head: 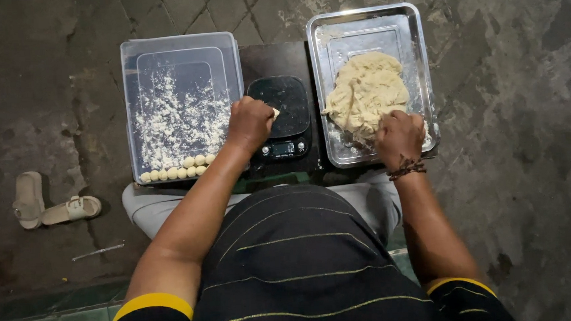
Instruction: The person portions dough from a large mass on a metal tray, weighs each piece on a digital scale, rolls it into a ball between the palms, and places it in a plastic container. The process repeats continuously throughout the clip.
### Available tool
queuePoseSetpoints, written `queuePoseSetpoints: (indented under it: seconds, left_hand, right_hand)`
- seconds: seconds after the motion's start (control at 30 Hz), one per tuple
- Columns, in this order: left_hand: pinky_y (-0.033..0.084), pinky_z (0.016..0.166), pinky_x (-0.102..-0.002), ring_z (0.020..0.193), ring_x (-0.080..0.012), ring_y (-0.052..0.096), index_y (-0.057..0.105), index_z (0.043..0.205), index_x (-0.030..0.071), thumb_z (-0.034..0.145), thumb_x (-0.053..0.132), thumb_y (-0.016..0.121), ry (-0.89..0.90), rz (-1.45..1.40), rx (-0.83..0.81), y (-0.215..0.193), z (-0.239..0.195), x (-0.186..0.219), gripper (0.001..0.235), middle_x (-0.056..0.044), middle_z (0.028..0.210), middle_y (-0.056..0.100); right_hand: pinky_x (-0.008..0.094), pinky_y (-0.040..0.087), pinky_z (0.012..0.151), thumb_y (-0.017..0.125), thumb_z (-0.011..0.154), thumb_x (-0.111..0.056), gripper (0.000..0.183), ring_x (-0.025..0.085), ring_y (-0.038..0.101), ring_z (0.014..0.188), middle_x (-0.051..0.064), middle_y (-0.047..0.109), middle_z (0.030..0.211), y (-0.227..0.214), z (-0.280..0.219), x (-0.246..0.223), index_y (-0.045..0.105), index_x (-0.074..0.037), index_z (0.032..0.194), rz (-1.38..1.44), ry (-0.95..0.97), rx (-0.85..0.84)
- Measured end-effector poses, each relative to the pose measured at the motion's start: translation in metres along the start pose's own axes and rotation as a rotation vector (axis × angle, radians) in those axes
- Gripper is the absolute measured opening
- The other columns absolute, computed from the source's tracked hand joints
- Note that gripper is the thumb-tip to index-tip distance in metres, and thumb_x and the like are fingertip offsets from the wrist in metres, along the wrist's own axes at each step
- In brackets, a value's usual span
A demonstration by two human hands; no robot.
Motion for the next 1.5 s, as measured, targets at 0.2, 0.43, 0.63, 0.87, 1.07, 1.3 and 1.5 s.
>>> queuePoseSetpoints:
  seconds: [0.2, 0.43, 0.63, 0.87, 1.07, 1.3, 1.5]
  left_hand:
    - [0.045, 0.077, -0.043, 0.085, -0.0268, 0.059, 0.073, 0.075, 0.019, 0.082, 0.022, 0.076, 0.168, 0.108, 0.138, 0.004, -0.005, 0.005, 0.008, -0.003, 0.075, 0.061]
    - [0.044, 0.077, -0.045, 0.085, -0.0294, 0.060, 0.078, 0.082, 0.015, 0.090, 0.030, 0.066, 0.184, 0.102, -0.049, -0.040, -0.006, 0.030, 0.021, -0.007, 0.077, 0.067]
    - [0.046, 0.084, -0.048, 0.089, -0.0356, 0.066, 0.074, 0.118, 0.012, 0.100, 0.033, 0.057, 0.031, -0.048, -0.123, -0.036, -0.009, 0.012, 0.033, -0.014, 0.086, 0.070]
    - [0.052, 0.089, -0.049, 0.096, -0.0391, 0.070, 0.070, 0.129, 0.011, 0.099, 0.019, 0.064, -0.031, -0.285, 0.069, -0.039, -0.012, 0.004, 0.031, -0.016, 0.094, 0.073]
    - [0.054, 0.089, -0.051, 0.098, -0.0386, 0.070, 0.072, 0.123, 0.011, 0.097, 0.018, 0.068, 0.044, -0.334, 0.215, -0.041, -0.016, 0.004, 0.027, -0.014, 0.097, 0.075]
    - [0.057, 0.088, -0.048, 0.092, -0.0362, 0.071, 0.074, 0.120, 0.009, 0.098, 0.013, 0.070, 0.029, -0.417, 0.257, -0.070, -0.037, -0.002, 0.023, -0.011, 0.093, 0.075]
    - [0.057, 0.085, -0.049, 0.090, -0.0392, 0.071, 0.074, 0.118, 0.007, 0.098, 0.014, 0.071, 0.066, -0.387, 0.272, -0.067, -0.050, -0.006, 0.022, -0.014, 0.091, 0.074]
  right_hand:
    - [0.056, 0.051, 0.091, 0.061, 0.088, -0.022, 0.020, 0.039, 0.047, 0.124, 0.007, 0.053, 0.133, 0.008, -0.011, 0.006, 0.067, -0.013, 0.105, 0.032, -0.002, -0.014]
    - [0.063, 0.056, 0.082, 0.051, 0.084, -0.006, 0.044, 0.046, 0.066, 0.100, 0.014, 0.066, 0.094, -0.053, -0.015, -0.014, 0.063, -0.018, 0.125, 0.221, 0.071, -0.073]
    - [0.064, 0.049, 0.098, 0.053, 0.088, 0.006, 0.073, 0.049, 0.056, 0.123, 0.027, 0.069, 0.122, -0.070, -0.024, -0.021, 0.032, 0.006, 0.158, 0.370, 0.090, -0.148]
    - [0.057, 0.052, 0.095, 0.055, 0.094, -0.005, 0.052, 0.041, 0.065, 0.102, 0.015, 0.071, 0.102, -0.058, -0.013, -0.004, 0.057, -0.003, 0.146, 0.275, 0.005, 0.079]
    - [0.061, 0.055, 0.085, 0.058, 0.097, -0.021, 0.049, 0.049, 0.070, 0.098, 0.024, 0.073, 0.099, -0.034, 0.028, 0.017, 0.055, -0.023, 0.146, 0.316, 0.141, -0.068]
    - [0.056, 0.046, 0.085, 0.046, 0.105, -0.030, 0.043, 0.046, 0.074, 0.094, 0.026, 0.074, 0.081, -0.050, 0.041, -0.034, 0.060, -0.016, 0.143, -0.159, -0.041, -0.137]
    - [0.068, 0.013, 0.114, 0.032, 0.107, -0.060, 0.070, 0.064, 0.031, 0.142, 0.045, 0.054, 0.140, -0.050, 0.016, -0.090, 0.044, -0.016, 0.161, -0.230, 0.017, -0.308]
Point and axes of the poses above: each hand's wrist, its own z-axis towards the middle knuckle, its own y-axis out of the palm, x = y × z, the point moved 5 cm from there along z, towards the middle knuckle
